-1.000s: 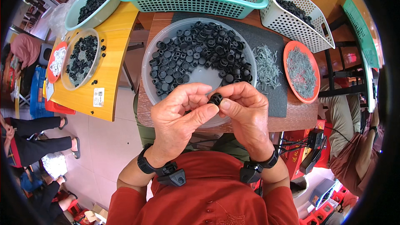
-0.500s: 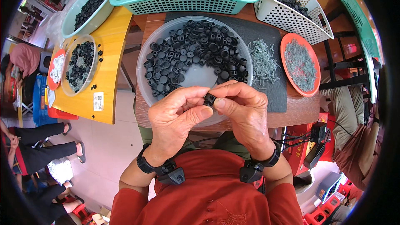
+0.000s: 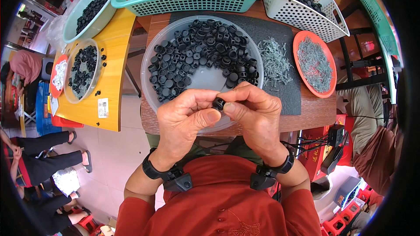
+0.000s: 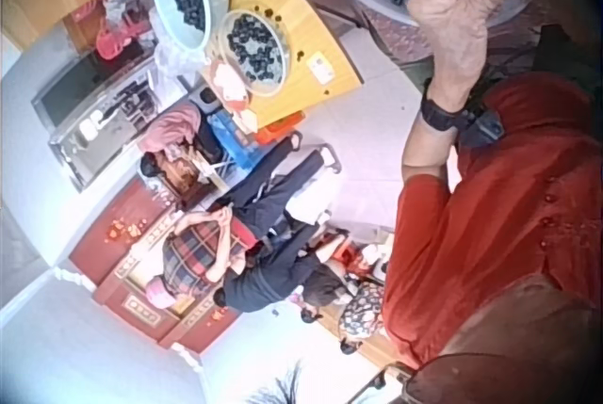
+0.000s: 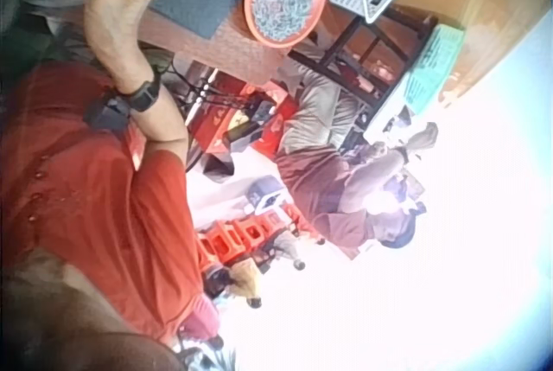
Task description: Assembling small black plastic caps by inserting metal pins into them.
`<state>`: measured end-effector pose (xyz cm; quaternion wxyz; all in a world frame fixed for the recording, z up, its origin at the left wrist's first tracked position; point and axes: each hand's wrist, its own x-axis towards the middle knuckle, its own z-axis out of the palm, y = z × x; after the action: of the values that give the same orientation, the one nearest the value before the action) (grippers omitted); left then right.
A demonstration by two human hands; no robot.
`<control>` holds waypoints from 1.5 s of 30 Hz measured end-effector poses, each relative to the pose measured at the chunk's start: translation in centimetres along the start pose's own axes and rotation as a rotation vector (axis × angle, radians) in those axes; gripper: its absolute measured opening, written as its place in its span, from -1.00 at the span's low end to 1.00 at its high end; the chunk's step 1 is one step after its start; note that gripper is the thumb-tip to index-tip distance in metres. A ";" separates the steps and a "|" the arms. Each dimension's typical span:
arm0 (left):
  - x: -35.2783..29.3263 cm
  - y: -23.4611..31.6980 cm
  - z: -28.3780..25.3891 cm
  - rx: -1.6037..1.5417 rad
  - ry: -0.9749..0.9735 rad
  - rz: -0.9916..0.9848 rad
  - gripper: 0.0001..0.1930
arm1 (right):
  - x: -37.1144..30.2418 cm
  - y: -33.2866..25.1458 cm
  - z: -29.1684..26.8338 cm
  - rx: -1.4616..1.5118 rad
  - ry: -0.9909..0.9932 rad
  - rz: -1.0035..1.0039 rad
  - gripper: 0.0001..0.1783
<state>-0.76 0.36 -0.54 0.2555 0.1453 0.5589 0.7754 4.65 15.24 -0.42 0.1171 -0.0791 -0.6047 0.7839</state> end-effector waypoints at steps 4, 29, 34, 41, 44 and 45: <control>0.0 -0.2 -0.2 0.029 -0.008 0.019 -0.68 | -0.1 0.3 0.0 -0.046 0.010 -0.057 -0.83; 0.0 0.4 0.4 0.129 0.040 0.007 -0.69 | -0.2 0.0 0.0 -0.130 0.003 -0.090 -0.81; 0.2 0.5 0.2 0.143 -0.022 -0.028 -0.72 | -0.2 -0.4 0.0 -0.063 0.016 -0.078 -0.78; 0.4 0.7 0.2 0.230 -0.071 0.073 -0.71 | -0.5 -1.0 0.0 -0.080 -0.020 -0.100 -0.77; 0.4 0.4 0.0 0.251 -0.060 0.068 -0.70 | -0.5 -1.2 -0.1 -0.137 -0.019 -0.118 -0.77; 0.4 0.5 0.0 0.250 -0.063 0.069 -0.70 | -0.6 -1.2 0.0 -0.167 -0.010 -0.147 -0.77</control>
<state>-1.20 0.43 -0.12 0.2260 0.2196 0.6376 0.7029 5.33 15.38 0.74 0.1643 -0.0400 -0.6726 0.7204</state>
